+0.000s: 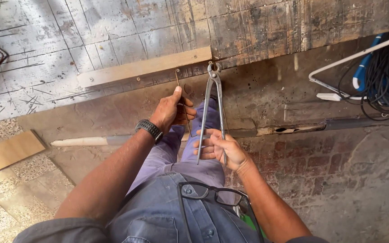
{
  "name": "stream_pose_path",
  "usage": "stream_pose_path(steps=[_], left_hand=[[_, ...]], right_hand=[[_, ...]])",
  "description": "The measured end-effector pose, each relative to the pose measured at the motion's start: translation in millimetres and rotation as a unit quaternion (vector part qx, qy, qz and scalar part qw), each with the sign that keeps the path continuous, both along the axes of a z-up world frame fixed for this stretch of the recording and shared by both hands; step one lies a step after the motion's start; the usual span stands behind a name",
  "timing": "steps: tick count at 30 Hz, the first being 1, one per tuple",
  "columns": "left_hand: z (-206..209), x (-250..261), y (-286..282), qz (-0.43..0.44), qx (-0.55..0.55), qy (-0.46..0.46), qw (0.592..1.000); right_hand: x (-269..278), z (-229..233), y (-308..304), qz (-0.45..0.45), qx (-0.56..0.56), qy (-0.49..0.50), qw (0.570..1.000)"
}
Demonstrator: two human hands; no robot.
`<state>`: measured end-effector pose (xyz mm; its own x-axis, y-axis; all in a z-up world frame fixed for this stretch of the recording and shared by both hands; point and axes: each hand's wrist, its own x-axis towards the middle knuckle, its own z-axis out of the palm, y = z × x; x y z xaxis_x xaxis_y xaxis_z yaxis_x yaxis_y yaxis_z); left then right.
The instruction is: The person uses a metal bending tool to shape thin metal rods into rectangular frames. They repeatedly pick up a rod, position it against a wooden jig, and use the tool to bend the metal at specific points before placing the finished frame aside.
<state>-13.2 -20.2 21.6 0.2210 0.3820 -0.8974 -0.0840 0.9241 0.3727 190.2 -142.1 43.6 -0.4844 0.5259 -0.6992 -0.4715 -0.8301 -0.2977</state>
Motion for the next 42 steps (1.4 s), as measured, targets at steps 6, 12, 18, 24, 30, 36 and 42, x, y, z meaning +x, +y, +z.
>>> stream_pose_path(steps=[6,12,18,24,30,36,42], left_hand=[[-2.0,0.0,0.5,-0.002,0.001,0.002,1.0],[2.6,-0.6,-0.7,-0.001,-0.002,-0.005,1.0],[-0.9,-1.8,-0.7,-0.011,-0.002,-0.011,1.0],[-4.6,0.9,-3.1,-0.002,-0.014,-0.009,1.0],[-0.4,-3.6,0.4,0.004,-0.018,-0.011,1.0],[-0.2,-3.6,-0.6,0.001,-0.006,-0.021,1.0],[-4.4,-5.9,2.8,-0.01,-0.016,-0.031,0.999]], right_hand=[[-6.2,-21.5,-8.7,-0.029,-0.069,0.0,0.997],[-28.2,-24.3,-13.4,-0.05,-0.073,-0.046,0.995],[-54.5,-20.4,-9.6,-0.077,-0.07,-0.061,0.993],[-82.2,-25.8,-13.1,-0.117,-0.083,-0.068,0.987],[-101.7,-29.6,-11.8,-0.143,-0.086,-0.075,0.983],[-115.1,-32.6,-11.0,-0.176,-0.083,-0.069,0.978],[-59.4,32.3,-0.5,-0.11,-0.012,-0.134,0.985]])
